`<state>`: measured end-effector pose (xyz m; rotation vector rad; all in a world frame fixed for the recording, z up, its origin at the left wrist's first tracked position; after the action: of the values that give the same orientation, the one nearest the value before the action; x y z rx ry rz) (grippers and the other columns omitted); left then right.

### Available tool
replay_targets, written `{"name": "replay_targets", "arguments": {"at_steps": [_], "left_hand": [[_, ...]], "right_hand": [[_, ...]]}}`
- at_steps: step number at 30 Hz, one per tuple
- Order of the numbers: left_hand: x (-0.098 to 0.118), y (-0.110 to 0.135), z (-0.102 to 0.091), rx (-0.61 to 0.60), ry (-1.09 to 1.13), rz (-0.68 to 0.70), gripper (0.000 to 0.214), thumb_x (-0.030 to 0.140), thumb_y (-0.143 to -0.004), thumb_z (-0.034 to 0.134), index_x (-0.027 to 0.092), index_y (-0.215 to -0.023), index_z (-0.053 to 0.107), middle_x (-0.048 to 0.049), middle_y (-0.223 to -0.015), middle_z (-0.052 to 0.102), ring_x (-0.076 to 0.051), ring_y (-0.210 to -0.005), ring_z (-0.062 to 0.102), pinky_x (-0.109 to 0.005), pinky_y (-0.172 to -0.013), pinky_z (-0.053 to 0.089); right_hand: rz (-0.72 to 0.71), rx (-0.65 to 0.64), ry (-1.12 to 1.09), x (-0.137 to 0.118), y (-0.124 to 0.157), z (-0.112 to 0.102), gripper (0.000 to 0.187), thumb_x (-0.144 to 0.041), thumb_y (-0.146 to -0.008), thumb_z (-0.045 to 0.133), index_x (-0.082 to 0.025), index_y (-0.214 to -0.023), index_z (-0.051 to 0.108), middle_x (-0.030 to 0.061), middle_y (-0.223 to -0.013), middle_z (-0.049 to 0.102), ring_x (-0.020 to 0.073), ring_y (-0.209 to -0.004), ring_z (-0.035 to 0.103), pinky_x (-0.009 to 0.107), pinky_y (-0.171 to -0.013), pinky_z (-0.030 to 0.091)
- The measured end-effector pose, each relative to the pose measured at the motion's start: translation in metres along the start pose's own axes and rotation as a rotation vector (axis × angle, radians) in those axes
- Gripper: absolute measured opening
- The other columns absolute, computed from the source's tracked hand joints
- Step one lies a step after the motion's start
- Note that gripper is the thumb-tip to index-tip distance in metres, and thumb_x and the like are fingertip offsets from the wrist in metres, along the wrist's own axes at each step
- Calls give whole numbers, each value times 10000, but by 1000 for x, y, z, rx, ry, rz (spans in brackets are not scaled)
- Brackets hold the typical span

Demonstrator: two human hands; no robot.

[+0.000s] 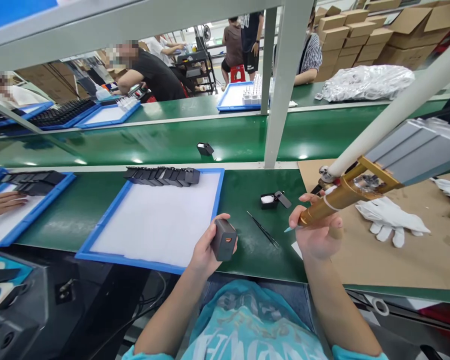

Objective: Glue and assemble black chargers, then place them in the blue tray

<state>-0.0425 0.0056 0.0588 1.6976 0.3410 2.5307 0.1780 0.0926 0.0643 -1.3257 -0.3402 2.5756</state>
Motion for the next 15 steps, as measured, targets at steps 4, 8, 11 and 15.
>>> {"name": "replay_targets", "arguments": {"at_steps": [4,8,11,15], "left_hand": [[20,-23,-26,101,-437,122,460,540,-871,544,232,-1212,514,-29,-872,579,-172,-769,580,-288,-682,487],[45,-61,-53,242,-828,268,402,495,-931,427,210,-1199,517,-38,-877,623,-195,-798,603,-318,-719,487],[56,-88,-64,319,-1229,439,391,438,-917,480,188,-1211,542,-106,-991,651,-273,-981,581,-417,-875,428],[56,-123,-70,347,-1778,547,399,375,-949,418,120,-1220,562,-205,-1086,649,-350,-1162,474,-507,-994,278]], "right_hand": [[-3,19,16,1,0,-2,416,-589,-803,538,-314,-1115,563,26,-984,614,117,-484,547,284,-397,429],[-24,18,-22,2,-2,-4,408,-545,-818,559,-295,-1140,567,51,-982,624,139,-526,562,287,-401,429],[-16,29,-20,3,-1,-4,400,-547,-815,562,-291,-1121,575,42,-994,613,131,-515,563,295,-426,434],[1,44,-5,4,0,-5,425,-561,-800,567,-291,-1129,569,36,-1013,600,125,-496,556,304,-442,428]]}}
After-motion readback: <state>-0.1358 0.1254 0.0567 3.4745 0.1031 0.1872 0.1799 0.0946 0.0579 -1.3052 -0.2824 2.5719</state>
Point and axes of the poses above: each hand's wrist, its own y-axis away from the middle knuckle, its own z-axis out of the palm, x = y × z, the point moved 1 cm from there along -y, towards the middle knuckle
